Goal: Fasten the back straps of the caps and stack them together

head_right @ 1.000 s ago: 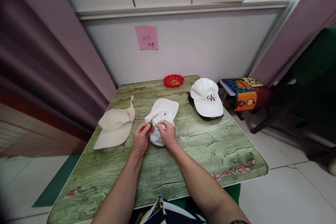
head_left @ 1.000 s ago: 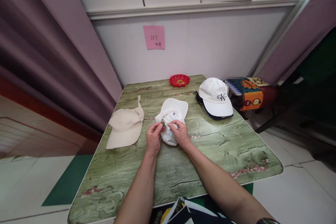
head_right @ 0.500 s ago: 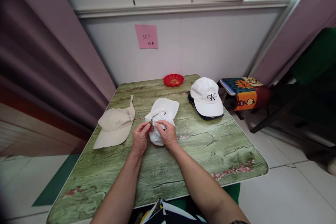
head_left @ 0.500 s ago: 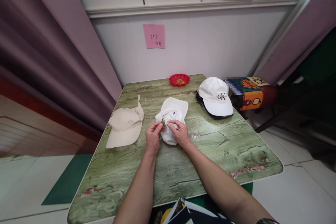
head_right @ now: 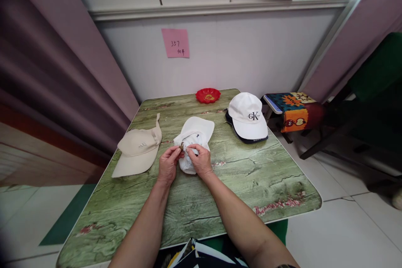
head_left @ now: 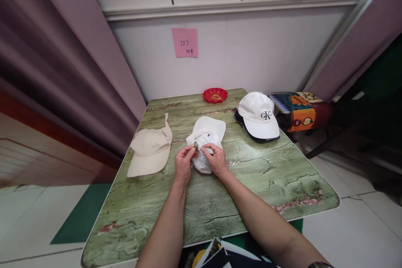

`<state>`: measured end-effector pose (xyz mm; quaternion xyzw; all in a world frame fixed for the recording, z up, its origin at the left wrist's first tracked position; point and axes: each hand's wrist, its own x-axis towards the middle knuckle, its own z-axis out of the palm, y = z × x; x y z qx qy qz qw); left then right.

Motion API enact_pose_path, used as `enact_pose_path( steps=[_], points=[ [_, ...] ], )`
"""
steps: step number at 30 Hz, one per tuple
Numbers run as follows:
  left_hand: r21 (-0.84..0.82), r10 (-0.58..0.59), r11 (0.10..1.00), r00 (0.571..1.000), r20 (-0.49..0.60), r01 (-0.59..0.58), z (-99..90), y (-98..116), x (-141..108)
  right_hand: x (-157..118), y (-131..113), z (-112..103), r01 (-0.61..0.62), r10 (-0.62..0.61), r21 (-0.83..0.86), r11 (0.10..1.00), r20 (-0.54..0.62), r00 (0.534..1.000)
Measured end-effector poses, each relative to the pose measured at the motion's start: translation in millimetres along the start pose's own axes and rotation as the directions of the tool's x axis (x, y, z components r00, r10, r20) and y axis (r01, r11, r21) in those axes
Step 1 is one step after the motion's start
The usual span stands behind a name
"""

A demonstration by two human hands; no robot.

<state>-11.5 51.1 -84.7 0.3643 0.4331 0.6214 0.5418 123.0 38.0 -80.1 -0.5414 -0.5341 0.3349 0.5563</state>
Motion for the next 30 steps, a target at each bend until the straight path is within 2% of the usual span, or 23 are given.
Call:
enact_pose_path(
  steps=[5, 17, 30],
  points=[
    [-0.02, -0.018, 1.0, 1.0, -0.001, 0.018, -0.1, 0.6, -0.7, 0.1, 0.1, 0.4, 0.014, -0.014, 0.002, 1.0, 0.017, 1.0],
    [0.113, 0.029, 0.993, 0.998, 0.051, -0.035, -0.9, 0.6, -2.0, -1.3, 2.4, 0.8, 0.016, -0.015, 0.039, 0.999, -0.032, 0.999],
    [0.135, 0.06, 0.988, 0.996, 0.065, -0.069, -1.8, -2.6, -2.4, -1.6, 5.3, 1.6, -0.008, 0.008, -0.014, 1.0, -0.014, 1.0]
  ],
)
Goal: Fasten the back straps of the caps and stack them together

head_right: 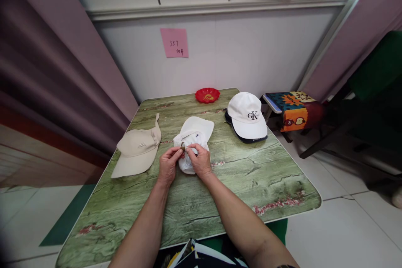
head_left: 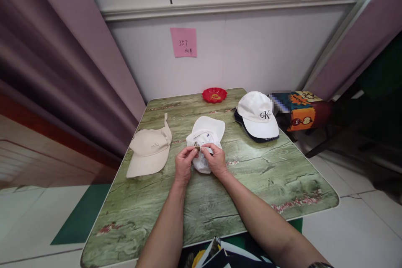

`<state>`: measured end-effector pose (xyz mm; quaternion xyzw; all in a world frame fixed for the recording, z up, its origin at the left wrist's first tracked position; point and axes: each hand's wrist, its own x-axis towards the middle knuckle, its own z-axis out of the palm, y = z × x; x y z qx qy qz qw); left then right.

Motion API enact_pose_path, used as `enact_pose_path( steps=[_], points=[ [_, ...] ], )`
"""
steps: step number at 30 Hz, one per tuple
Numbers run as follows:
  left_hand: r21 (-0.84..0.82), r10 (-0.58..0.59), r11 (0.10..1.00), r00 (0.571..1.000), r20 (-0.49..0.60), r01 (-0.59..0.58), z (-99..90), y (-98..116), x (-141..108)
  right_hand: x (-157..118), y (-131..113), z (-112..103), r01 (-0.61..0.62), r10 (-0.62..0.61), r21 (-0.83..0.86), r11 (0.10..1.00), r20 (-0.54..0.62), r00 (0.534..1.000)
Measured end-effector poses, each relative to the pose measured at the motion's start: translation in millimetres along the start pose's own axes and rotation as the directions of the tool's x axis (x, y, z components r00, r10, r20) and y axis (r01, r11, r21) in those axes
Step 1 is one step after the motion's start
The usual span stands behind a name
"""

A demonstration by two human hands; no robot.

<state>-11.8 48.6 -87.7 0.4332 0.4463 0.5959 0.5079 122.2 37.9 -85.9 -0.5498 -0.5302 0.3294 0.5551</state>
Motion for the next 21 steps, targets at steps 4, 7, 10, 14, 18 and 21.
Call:
enact_pose_path(
  steps=[4, 7, 10, 14, 18, 21],
  points=[
    [-0.016, -0.016, 1.0, 0.999, -0.03, 0.016, 1.1, -0.3, 0.3, 0.3, -3.6, -1.2, 0.001, -0.002, 0.037, 0.999, 0.007, 1.0],
    [-0.046, -0.039, 0.998, 0.998, -0.057, 0.036, 2.4, 0.6, 0.6, 0.9, -6.0, -1.8, -0.035, 0.035, 0.129, 0.991, 0.007, 0.999],
    [-0.045, -0.037, 0.998, 0.997, -0.064, 0.034, 3.5, 2.0, 0.5, 1.5, -5.7, -1.5, -0.085, 0.083, 0.158, 0.984, 0.021, 0.996],
    [-0.028, -0.026, 0.999, 0.998, -0.052, 0.024, 3.8, 4.0, -0.7, 1.7, -3.1, -0.7, -0.083, 0.08, 0.136, 0.987, 0.027, 0.996],
    [0.027, 0.0, 1.0, 1.0, -0.001, 0.0, 2.9, 4.8, -1.9, 1.1, -2.3, -1.1, -0.064, 0.06, 0.116, 0.991, 0.04, 0.997],
    [0.027, -0.008, 1.0, 1.0, 0.017, 0.008, 2.8, 4.8, -2.1, 0.5, -2.8, -1.9, -0.043, 0.04, 0.082, 0.996, 0.044, 0.998]
  ],
)
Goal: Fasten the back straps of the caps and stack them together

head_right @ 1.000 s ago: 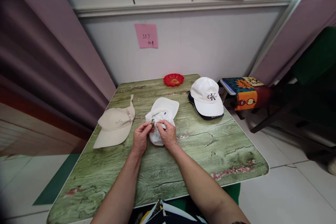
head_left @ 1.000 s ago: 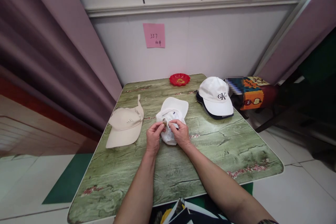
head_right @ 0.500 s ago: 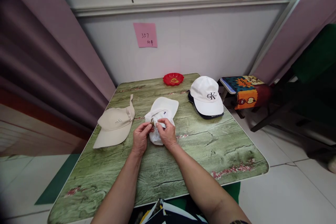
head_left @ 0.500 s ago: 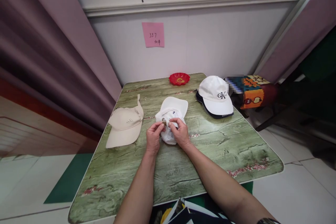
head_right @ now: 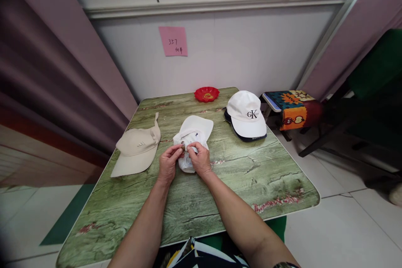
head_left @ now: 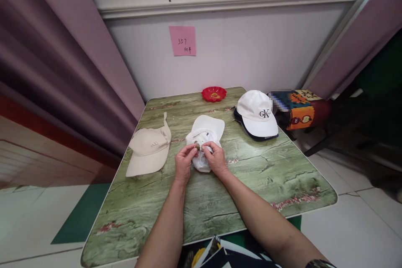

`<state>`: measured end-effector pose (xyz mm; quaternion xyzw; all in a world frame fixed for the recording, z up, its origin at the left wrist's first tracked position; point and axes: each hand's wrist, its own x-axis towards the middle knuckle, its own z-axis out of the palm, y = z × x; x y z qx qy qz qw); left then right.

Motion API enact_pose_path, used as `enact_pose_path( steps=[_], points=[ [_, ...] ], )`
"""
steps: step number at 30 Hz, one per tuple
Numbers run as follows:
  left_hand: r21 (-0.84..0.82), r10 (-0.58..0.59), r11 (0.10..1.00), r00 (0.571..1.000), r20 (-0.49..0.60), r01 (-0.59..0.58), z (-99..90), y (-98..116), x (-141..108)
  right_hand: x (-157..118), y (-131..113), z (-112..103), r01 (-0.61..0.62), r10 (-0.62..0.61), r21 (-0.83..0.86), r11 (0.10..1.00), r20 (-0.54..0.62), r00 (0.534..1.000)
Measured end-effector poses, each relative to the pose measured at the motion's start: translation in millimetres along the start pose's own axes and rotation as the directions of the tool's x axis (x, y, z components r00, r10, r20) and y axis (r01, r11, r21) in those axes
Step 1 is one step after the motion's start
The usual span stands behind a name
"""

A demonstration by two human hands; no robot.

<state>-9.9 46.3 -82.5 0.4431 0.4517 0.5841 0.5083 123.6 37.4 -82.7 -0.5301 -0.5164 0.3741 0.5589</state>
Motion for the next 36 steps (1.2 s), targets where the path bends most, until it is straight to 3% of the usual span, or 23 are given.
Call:
enact_pose_path(
  steps=[4, 10, 17, 25, 32, 36],
  points=[
    [-0.035, -0.023, 0.999, 1.0, -0.005, 0.022, 0.6, 0, 0, -1, -2, 0, 0.023, -0.023, -0.044, 0.999, -0.016, 1.0],
    [-0.116, -0.068, 0.991, 0.997, -0.034, 0.063, -0.8, 1, 2, -1, -3, 2, -0.026, 0.029, 0.099, 0.995, -0.033, 0.999],
    [-0.091, -0.061, 0.994, 0.998, -0.005, 0.06, -1.8, 1, 2, -1, 2, 1, -0.008, 0.008, -0.016, 1.0, -0.012, 1.0],
    [-0.005, -0.054, 0.999, 0.998, 0.022, 0.054, 0.2, 1, -1, -4, -8, -2, 0.083, -0.083, -0.09, 0.992, 0.005, 0.997],
    [-0.066, -0.067, 0.996, 0.998, -0.008, 0.066, -1.9, 1, 1, -3, -1, 1, 0.059, -0.059, 0.011, 0.998, -0.015, 0.998],
    [-0.085, -0.061, 0.995, 0.998, -0.012, 0.059, -2.3, 1, 2, -2, 3, 2, 0.055, -0.055, -0.022, 0.998, -0.022, 0.998]
  ],
)
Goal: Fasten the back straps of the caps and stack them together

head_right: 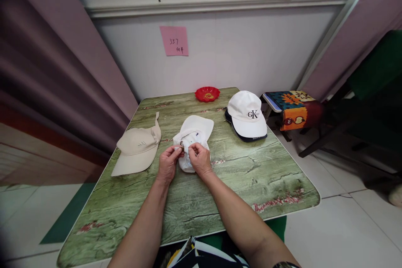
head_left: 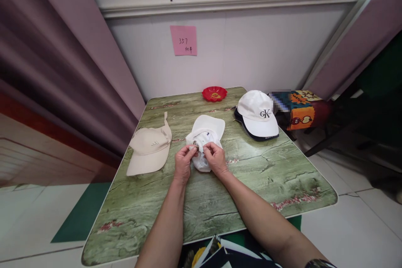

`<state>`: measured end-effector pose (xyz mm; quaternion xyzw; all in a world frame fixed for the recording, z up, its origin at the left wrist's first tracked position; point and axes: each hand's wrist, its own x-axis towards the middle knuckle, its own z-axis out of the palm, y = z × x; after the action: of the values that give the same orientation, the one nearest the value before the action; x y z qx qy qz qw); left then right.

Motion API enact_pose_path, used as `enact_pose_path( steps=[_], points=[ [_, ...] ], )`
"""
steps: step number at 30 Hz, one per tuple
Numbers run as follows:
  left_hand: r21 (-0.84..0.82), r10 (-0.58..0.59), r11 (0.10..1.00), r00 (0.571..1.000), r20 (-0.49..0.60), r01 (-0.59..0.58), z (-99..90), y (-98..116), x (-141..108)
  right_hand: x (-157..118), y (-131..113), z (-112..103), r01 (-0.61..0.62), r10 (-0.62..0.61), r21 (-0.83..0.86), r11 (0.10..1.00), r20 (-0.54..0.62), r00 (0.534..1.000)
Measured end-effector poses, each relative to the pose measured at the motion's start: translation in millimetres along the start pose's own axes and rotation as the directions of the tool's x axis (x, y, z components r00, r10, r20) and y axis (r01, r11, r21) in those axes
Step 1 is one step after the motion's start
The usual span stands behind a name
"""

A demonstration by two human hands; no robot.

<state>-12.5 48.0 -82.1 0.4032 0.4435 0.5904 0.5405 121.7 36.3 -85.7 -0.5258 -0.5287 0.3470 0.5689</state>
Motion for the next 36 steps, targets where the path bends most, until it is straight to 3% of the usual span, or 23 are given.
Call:
enact_pose_path(
  steps=[14, 21, 24, 27, 29, 31, 33, 34, 36],
  points=[
    [0.043, -0.005, 0.999, 1.0, 0.02, 0.004, 3.0, 2, -2, -2, -2, -2, 0.047, -0.047, -0.047, 0.998, 0.014, 0.999],
    [0.059, -0.001, 0.998, 0.999, 0.052, -0.002, 3.6, 0, -2, -6, -10, -2, 0.168, -0.174, -0.233, 0.958, -0.004, 0.985],
    [0.022, -0.005, 1.0, 1.0, 0.015, 0.005, 2.5, 0, -1, -2, -15, -10, 0.16, -0.151, -0.218, 0.963, 0.06, 0.987],
    [-0.018, 0.004, 1.0, 0.999, -0.05, -0.005, -0.3, 1, 2, 7, -16, -25, 0.094, -0.051, -0.206, 0.974, 0.206, 0.977],
    [-0.035, 0.017, 0.999, 0.995, -0.099, -0.02, -2.9, 3, 5, 13, -15, -36, 0.038, 0.019, -0.158, 0.987, 0.347, 0.938],
    [-0.041, 0.027, 0.999, 0.992, -0.127, -0.033, -5.4, 5, 7, 17, -14, -45, -0.043, 0.068, -0.061, 0.997, 0.496, 0.866],
    [-0.037, 0.035, 0.999, 0.991, -0.127, -0.04, -7.2, 6, 8, 20, -13, -50, -0.115, 0.085, 0.016, 0.993, 0.571, 0.816],
    [-0.033, 0.037, 0.999, 0.992, -0.119, -0.041, -7.7, 7, 8, 21, -12, -51, -0.12, 0.082, 0.03, 0.992, 0.569, 0.818],
    [-0.021, 0.041, 0.999, 0.995, -0.096, -0.043, -8.0, 8, 8, 24, -10, -52, -0.06, 0.05, 0.004, 0.998, 0.496, 0.867]
  ],
)
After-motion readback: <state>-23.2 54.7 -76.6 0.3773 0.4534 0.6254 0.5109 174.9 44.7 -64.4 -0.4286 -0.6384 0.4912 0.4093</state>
